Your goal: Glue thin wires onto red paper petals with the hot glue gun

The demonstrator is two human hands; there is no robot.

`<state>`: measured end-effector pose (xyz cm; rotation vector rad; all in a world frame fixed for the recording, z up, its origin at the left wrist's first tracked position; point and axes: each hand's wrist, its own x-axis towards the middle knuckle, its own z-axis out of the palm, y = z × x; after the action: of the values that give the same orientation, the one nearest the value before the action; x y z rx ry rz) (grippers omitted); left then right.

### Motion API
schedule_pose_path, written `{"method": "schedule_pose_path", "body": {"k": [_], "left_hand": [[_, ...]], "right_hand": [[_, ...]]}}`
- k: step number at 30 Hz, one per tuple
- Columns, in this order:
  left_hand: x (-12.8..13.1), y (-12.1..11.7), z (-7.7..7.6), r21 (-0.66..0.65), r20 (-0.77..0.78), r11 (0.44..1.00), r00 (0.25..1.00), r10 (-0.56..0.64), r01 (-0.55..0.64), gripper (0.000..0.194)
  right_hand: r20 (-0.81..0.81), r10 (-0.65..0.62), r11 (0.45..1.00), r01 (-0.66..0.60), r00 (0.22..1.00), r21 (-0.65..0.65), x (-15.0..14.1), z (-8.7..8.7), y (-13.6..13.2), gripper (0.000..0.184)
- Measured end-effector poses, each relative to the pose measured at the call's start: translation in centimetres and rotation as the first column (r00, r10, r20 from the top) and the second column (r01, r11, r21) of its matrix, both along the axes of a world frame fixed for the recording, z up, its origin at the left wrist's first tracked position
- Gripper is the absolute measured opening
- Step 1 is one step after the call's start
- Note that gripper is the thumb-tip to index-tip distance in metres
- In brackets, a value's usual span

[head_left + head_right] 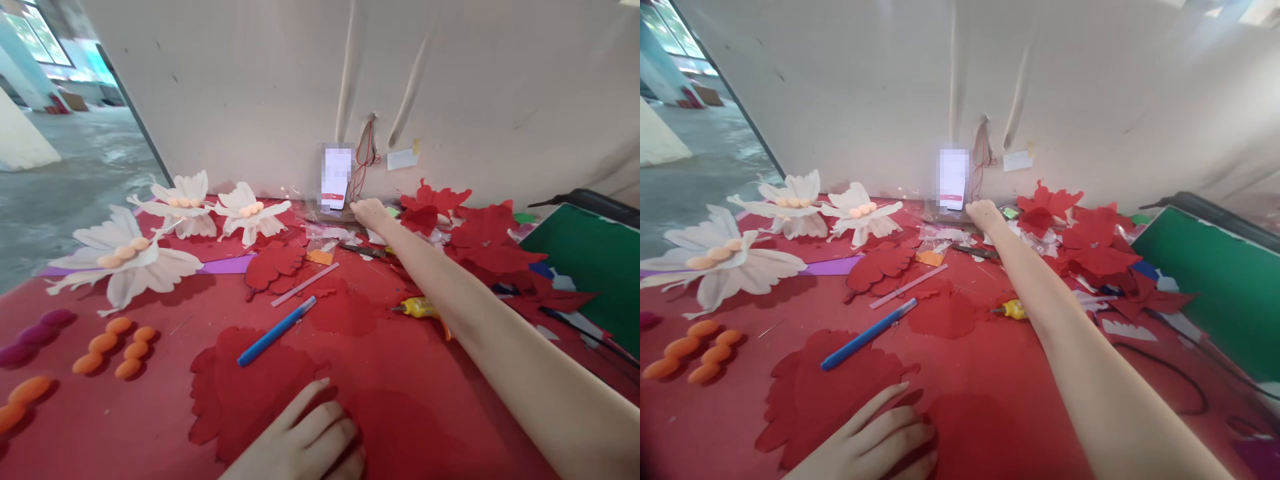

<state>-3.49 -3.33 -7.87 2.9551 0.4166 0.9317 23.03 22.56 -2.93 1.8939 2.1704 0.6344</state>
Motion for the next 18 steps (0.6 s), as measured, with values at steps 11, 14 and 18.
{"method": "schedule_pose_path", "body": {"k": [11,14,18], "left_hand": [[-0.1,0.0,0.9,0.028,-0.044,1.000,0.999,0.008,-0.007,0.022],[-0.1,-0.1,1.1,0.010,-0.047,1.000,0.999,0.014,-0.013,0.023],[0.0,-0.3,1.1,-0.017,-0.046,1.000,0.999,0.006,-0.007,0.021]], "right_hand": [[-0.322,0.152,0.959,-0.061,0.935,0.277,-4.4,4.9,-0.2,0.033],[-0.409,0.285,0.897,-0.091,0.867,0.432,-6.8,8.7,-0.9,0.026],[-0.414,0.524,0.738,-0.155,0.744,0.657,-9.7,13.9,-2.8,0.038]]}}
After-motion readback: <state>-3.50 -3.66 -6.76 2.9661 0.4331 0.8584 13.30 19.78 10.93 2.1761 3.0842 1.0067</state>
